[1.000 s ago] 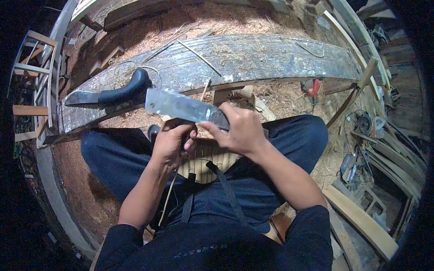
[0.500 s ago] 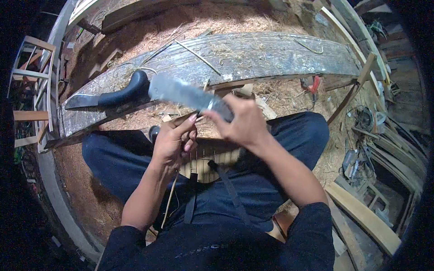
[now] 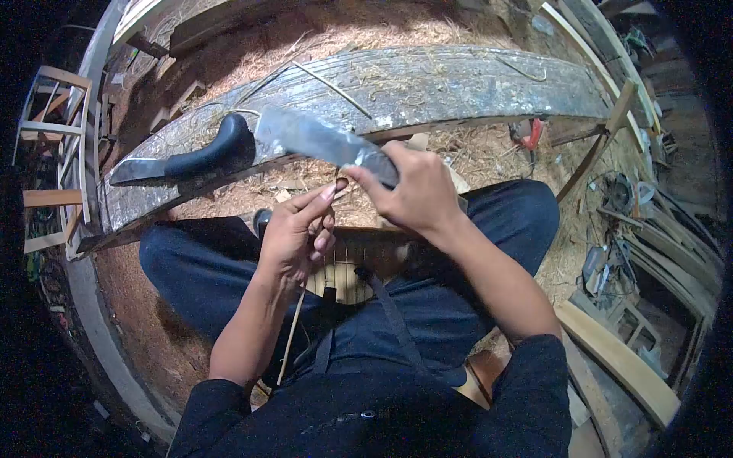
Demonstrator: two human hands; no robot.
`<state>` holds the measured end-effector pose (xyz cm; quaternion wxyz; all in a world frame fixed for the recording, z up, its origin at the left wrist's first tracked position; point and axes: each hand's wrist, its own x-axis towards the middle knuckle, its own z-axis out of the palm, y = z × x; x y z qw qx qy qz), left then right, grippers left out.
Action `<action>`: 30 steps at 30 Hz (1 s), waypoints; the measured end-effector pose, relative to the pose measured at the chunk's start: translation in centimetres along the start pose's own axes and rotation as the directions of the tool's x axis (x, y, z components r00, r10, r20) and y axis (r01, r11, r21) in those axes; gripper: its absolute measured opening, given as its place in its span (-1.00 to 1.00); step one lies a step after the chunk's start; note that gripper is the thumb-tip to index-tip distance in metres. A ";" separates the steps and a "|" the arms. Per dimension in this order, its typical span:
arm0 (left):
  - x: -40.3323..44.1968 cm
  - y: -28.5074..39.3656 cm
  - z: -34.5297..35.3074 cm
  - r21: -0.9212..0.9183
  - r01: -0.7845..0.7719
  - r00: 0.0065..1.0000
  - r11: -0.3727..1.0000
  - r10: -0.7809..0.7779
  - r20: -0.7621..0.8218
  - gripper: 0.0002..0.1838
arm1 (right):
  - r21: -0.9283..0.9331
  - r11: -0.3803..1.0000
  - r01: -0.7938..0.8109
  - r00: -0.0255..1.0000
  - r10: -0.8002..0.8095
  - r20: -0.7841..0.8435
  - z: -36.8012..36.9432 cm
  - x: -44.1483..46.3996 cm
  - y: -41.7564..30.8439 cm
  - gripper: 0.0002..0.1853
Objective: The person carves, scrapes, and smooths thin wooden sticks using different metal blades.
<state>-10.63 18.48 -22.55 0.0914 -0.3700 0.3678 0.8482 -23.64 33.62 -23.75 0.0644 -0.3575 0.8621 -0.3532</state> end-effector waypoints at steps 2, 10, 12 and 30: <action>0.2 -0.5 0.1 0.020 0.027 0.998 0.999 -0.026 -0.064 -0.74 | -0.011 0.996 0.087 0.996 -0.087 -0.008 1.0 -1.5 -0.4 -0.46; 0.2 -0.6 0.0 -0.009 -0.005 1.000 1.000 0.005 -0.015 -0.71 | -0.018 0.991 0.131 0.991 -0.131 0.034 0.5 -1.7 -0.3 -0.43; 0.4 -0.6 -0.3 0.045 -0.009 1.000 0.999 0.009 0.004 -0.70 | -0.024 0.998 0.051 0.999 -0.050 0.014 0.5 -1.1 0.4 -0.43; 0.2 -0.4 0.5 0.005 -0.007 0.999 1.000 0.007 -0.040 -0.71 | -0.028 0.992 0.125 0.991 -0.123 0.042 0.3 -1.2 -0.2 -0.41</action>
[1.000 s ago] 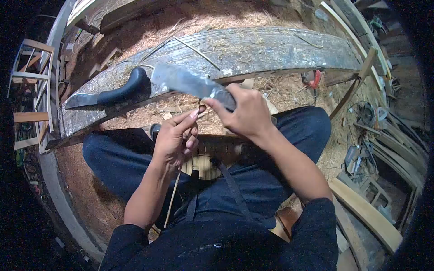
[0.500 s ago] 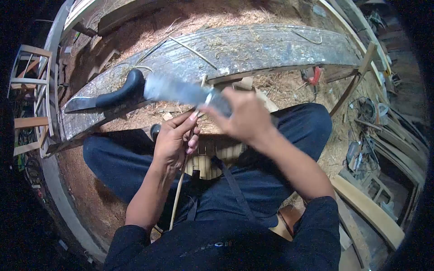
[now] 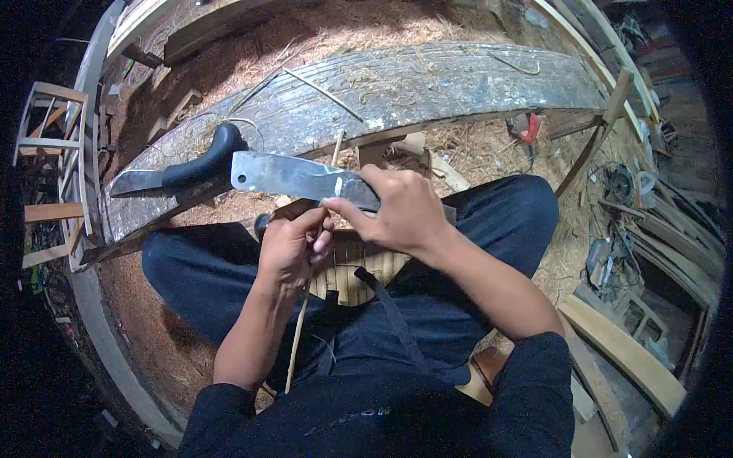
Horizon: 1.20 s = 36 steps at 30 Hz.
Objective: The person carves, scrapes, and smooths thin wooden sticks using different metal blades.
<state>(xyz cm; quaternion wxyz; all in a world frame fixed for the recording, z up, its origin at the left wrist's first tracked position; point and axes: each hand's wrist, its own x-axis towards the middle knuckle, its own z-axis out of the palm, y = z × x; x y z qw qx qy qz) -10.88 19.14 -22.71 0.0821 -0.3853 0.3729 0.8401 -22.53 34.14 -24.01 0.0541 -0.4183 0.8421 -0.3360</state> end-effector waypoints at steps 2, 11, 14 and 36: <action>-0.1 0.1 -0.4 -0.027 -0.016 0.999 1.000 0.017 0.044 -0.73 | 0.008 0.999 -0.031 0.995 0.031 -0.095 0.1 0.7 1.1 -0.41; -0.1 0.0 -0.6 -0.038 0.007 0.996 0.999 -0.003 0.086 -0.86 | 0.045 0.994 -0.098 0.992 0.094 0.080 -1.0 0.8 -0.3 -0.43; 0.0 0.0 -0.7 0.001 -0.006 0.999 1.000 0.006 -0.040 -0.86 | 0.081 0.991 -0.105 0.991 0.098 0.089 -0.3 0.2 -1.1 -0.43; 0.6 0.1 -0.2 0.000 -0.009 1.000 1.000 0.009 -0.018 -0.82 | 0.012 0.997 -0.071 0.997 0.070 0.019 -0.2 1.2 -0.4 -0.39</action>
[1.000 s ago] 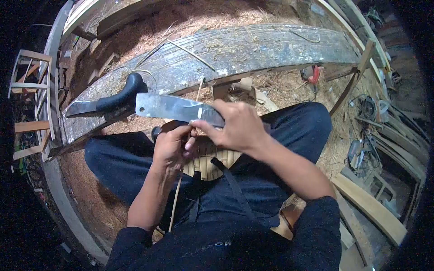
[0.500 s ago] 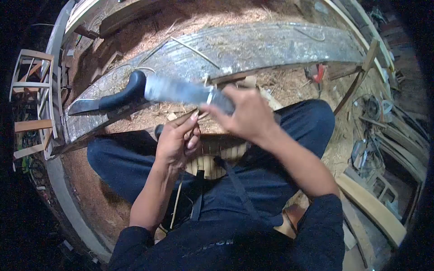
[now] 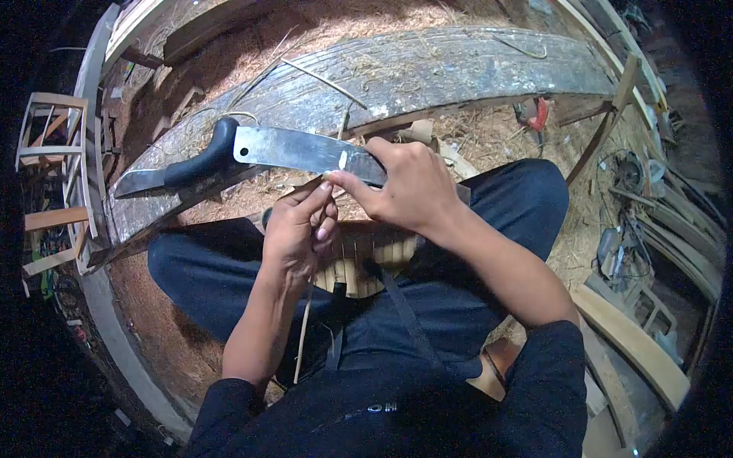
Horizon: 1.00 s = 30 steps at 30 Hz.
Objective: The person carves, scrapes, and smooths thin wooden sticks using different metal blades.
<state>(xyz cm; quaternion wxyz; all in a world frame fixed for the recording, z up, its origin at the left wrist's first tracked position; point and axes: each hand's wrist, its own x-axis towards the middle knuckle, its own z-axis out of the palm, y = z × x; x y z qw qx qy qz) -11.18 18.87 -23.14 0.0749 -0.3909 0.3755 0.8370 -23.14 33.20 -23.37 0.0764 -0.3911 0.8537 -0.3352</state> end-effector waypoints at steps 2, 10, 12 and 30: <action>-0.4 -0.3 -0.1 0.015 0.005 1.000 1.000 -0.005 -0.009 -0.81 | -0.021 0.999 0.029 1.000 -0.029 -0.001 -0.3 -0.5 0.0 -0.38; -0.5 0.0 0.1 0.017 0.021 1.000 1.000 -0.021 0.008 -0.63 | -0.015 0.998 0.057 0.998 -0.057 -0.010 0.1 -0.8 0.0 -0.37; -0.7 -0.2 -0.4 0.013 0.005 1.000 1.000 -0.005 0.017 -0.62 | -0.012 0.993 -0.115 0.992 0.116 0.051 -0.7 0.5 0.9 -0.35; -0.8 -0.5 -0.8 0.074 0.008 0.997 0.997 -0.014 0.073 -0.65 | 0.080 0.973 -0.216 0.968 0.224 -0.112 -0.9 0.9 0.3 -0.46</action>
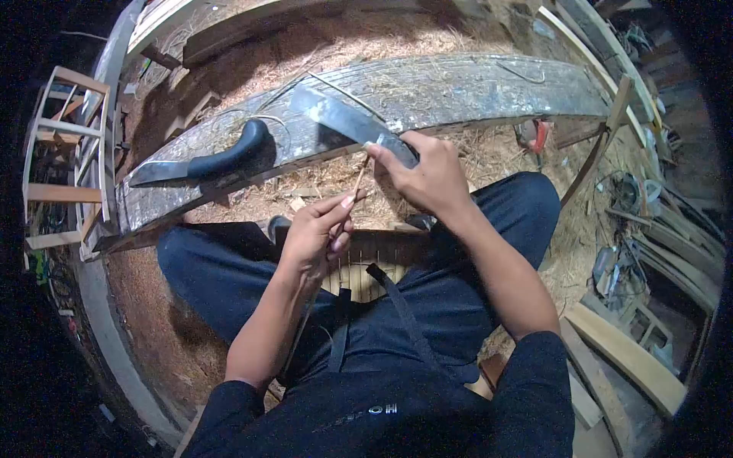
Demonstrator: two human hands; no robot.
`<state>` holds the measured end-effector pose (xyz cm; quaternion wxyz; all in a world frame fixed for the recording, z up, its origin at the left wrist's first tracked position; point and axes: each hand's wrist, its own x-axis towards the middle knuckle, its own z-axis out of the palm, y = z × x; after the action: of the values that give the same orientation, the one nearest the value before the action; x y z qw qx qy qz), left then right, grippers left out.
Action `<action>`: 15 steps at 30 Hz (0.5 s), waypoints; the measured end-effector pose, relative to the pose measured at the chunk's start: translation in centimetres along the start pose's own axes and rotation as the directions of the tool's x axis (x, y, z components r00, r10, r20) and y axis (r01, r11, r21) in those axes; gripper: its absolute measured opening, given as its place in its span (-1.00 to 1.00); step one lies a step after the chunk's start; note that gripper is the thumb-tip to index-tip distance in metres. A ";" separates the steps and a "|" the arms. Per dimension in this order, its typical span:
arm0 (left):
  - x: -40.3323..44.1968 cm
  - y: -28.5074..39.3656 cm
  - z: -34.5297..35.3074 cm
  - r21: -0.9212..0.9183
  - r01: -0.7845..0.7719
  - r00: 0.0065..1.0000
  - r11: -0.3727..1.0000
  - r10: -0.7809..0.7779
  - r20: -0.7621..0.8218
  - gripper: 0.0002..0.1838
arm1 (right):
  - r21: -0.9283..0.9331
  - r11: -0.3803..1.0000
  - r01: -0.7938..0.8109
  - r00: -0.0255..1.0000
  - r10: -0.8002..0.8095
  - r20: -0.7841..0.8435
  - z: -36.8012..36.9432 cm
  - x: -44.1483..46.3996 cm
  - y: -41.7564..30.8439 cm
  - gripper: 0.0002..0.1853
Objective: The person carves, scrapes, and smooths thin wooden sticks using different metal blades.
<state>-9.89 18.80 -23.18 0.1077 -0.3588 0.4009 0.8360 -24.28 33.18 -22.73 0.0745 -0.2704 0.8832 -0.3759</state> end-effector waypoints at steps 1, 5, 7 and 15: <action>-0.2 0.2 0.0 -0.016 0.025 1.000 1.000 -0.025 0.011 -0.64 | 0.111 0.994 -0.019 1.000 0.021 -0.010 0.1 0.2 0.1 -0.47; 0.4 -0.5 -1.1 -0.004 -0.061 0.996 0.998 0.061 0.066 -0.67 | 0.572 0.761 -0.304 0.946 0.170 0.277 0.0 0.6 3.1 -0.41; -1.2 1.0 -0.9 0.010 -0.082 0.994 0.997 0.081 0.078 -0.67 | 0.691 0.599 -0.404 0.908 0.174 0.380 -1.6 0.2 1.2 -0.36; -6.0 4.9 -0.7 -0.010 -0.255 0.966 0.967 0.256 0.033 -0.70 | 0.876 0.245 -0.416 0.909 0.133 0.395 -2.5 -4.1 -0.5 -0.15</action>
<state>-7.49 15.69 -16.48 0.0049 -0.2903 0.4397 0.8499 -21.45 36.57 -20.90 0.3897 -0.0569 0.5062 -0.7673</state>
